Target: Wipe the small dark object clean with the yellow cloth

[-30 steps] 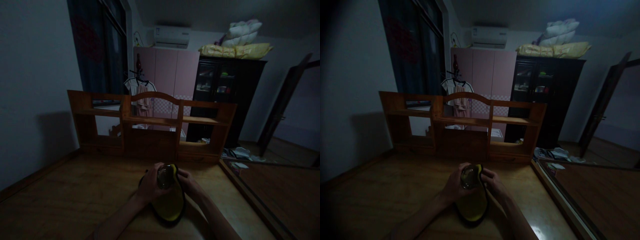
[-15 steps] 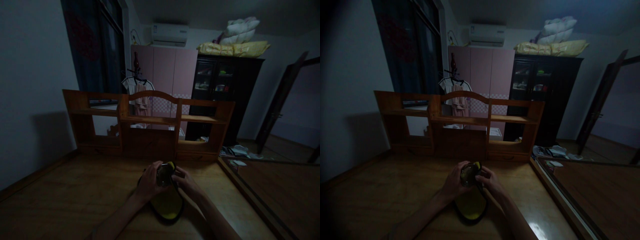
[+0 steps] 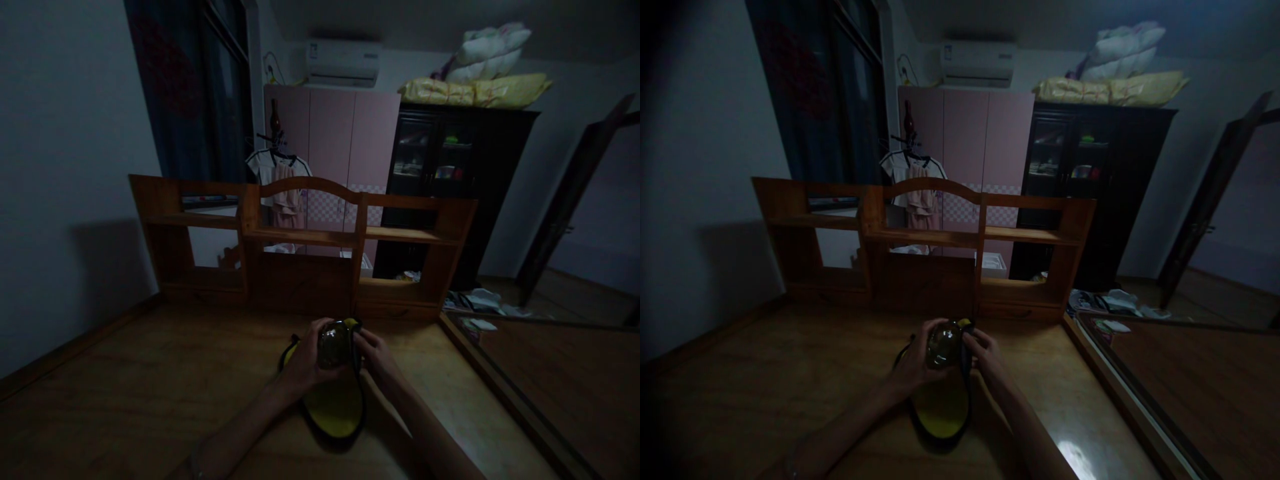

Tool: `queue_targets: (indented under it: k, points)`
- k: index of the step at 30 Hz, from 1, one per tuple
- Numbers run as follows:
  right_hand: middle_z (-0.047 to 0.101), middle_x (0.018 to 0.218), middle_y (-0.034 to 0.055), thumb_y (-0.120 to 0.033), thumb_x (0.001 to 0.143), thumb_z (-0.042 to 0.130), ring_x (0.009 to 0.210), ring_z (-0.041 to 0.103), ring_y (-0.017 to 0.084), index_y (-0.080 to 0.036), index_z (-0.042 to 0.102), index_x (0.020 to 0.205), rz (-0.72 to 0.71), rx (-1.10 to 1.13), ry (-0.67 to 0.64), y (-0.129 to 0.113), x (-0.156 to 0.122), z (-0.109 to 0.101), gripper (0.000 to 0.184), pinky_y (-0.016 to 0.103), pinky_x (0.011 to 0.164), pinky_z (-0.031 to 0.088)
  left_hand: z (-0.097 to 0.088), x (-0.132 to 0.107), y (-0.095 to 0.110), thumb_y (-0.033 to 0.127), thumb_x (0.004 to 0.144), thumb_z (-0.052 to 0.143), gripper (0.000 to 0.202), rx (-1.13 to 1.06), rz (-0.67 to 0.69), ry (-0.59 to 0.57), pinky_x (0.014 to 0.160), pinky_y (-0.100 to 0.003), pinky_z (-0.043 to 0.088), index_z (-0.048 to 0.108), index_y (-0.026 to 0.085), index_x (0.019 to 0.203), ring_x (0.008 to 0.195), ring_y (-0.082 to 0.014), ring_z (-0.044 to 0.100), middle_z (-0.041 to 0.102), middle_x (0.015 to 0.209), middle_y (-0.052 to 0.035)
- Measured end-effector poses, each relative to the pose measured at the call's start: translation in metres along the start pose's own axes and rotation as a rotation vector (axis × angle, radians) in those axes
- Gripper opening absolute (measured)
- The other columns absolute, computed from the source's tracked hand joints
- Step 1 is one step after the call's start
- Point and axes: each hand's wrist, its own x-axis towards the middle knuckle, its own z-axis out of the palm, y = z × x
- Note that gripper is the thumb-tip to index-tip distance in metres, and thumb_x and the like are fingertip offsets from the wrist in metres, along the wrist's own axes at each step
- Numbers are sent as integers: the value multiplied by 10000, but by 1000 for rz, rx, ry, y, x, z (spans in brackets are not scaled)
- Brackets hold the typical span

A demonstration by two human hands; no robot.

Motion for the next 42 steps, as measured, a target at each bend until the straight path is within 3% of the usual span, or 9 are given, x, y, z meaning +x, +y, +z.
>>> queue_targets:
  k: [7, 16, 24, 34, 42]
  points:
    - [714, 920, 35, -442, 727, 737, 782, 635, 194, -208, 694, 1041, 42, 100, -43, -3, -4, 6, 394, 247, 600, 449, 7, -3, -6, 312, 568, 836, 870, -89, -94, 116, 960, -443, 465, 336, 222, 1273, 1145, -267, 544, 515, 1250, -112]
    - [683, 1104, 54, -332, 686, 781, 952, 644, 234, -221, 656, 1120, 18, 185, -184, -8, -6, 9, 466, 314, 771, 496, 3, -3, -4, 433, 592, 823, 894, 96, -76, 140, 972, -466, 426, 346, 244, 1324, 1139, -282, 528, 516, 1260, -101]
    - [649, 1185, 75, -249, 698, 768, 1076, 604, 256, -211, 609, 1184, -39, 146, -268, -13, -10, 10, 513, 398, 953, 440, 2, -2, -2, 433, 632, 798, 869, 157, -53, 145, 964, -467, 421, 336, 245, 1342, 1141, -290, 517, 509, 1258, -100]
    - [672, 1144, 69, -314, 702, 783, 1077, 607, 259, -232, 623, 1167, -70, 77, -210, -6, -8, 12, 498, 416, 955, 443, 2, -1, -7, 446, 687, 754, 810, 256, -4, 146, 1011, -467, 363, 334, 236, 1347, 1195, -298, 483, 497, 1288, -109]
    - [687, 1094, 61, -371, 694, 783, 1007, 625, 240, -220, 654, 1115, -66, 59, -171, -7, -8, 12, 465, 366, 881, 473, 0, 0, -7, 445, 716, 730, 775, 336, 59, 143, 1028, -459, 331, 335, 218, 1342, 1220, -293, 461, 492, 1298, -117]
